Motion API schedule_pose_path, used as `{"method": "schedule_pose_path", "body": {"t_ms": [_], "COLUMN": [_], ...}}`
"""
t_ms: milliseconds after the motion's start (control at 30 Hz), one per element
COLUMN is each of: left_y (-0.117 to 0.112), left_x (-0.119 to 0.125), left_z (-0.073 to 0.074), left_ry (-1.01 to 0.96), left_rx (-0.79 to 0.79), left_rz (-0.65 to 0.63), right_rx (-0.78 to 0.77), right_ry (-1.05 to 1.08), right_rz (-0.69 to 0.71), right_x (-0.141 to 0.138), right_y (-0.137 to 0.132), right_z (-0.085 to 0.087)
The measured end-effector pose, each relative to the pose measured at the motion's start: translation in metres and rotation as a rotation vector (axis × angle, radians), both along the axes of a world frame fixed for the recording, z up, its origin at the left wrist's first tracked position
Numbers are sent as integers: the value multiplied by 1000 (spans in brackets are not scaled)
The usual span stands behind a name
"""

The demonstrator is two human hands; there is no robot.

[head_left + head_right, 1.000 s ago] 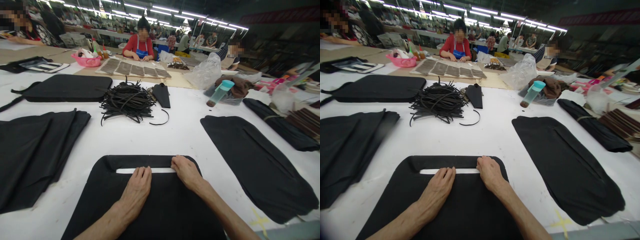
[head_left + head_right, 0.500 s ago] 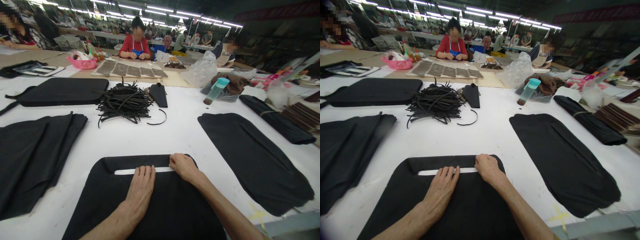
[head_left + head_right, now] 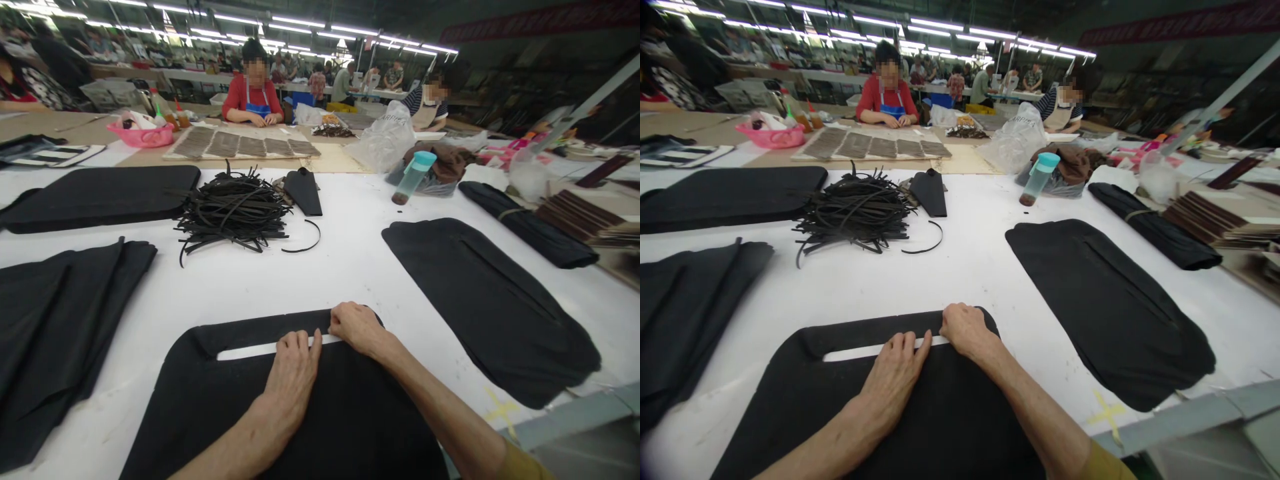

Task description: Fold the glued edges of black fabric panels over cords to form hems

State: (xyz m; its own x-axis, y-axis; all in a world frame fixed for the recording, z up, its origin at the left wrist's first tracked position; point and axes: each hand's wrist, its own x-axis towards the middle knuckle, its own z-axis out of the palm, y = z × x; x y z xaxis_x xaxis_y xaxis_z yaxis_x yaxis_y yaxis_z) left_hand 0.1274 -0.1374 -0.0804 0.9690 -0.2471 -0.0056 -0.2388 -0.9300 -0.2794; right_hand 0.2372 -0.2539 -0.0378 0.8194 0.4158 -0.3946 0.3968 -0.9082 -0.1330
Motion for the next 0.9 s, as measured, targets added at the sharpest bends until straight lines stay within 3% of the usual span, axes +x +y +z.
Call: {"method": "schedule_pose_path", "body": {"t_ms": [233,433,633,900], "left_y": [-9,-10,-12,-24], "left_x": [4,4,2,15], "left_z": [5,4,2,11], "left_ry": [54,45,33,143], "left_rx": [80,128,140,260], "left_rz": [31,21,24,2], "right_rx": [8,113,122,74], "right_ry": [38,32,79,140], "right_rz": [9,49,-56,-141], "right_x": [-4,-4,5,17], "right_y": [-1,-19,-36,-29], "right_z": [10,-3,-13,-10]}}
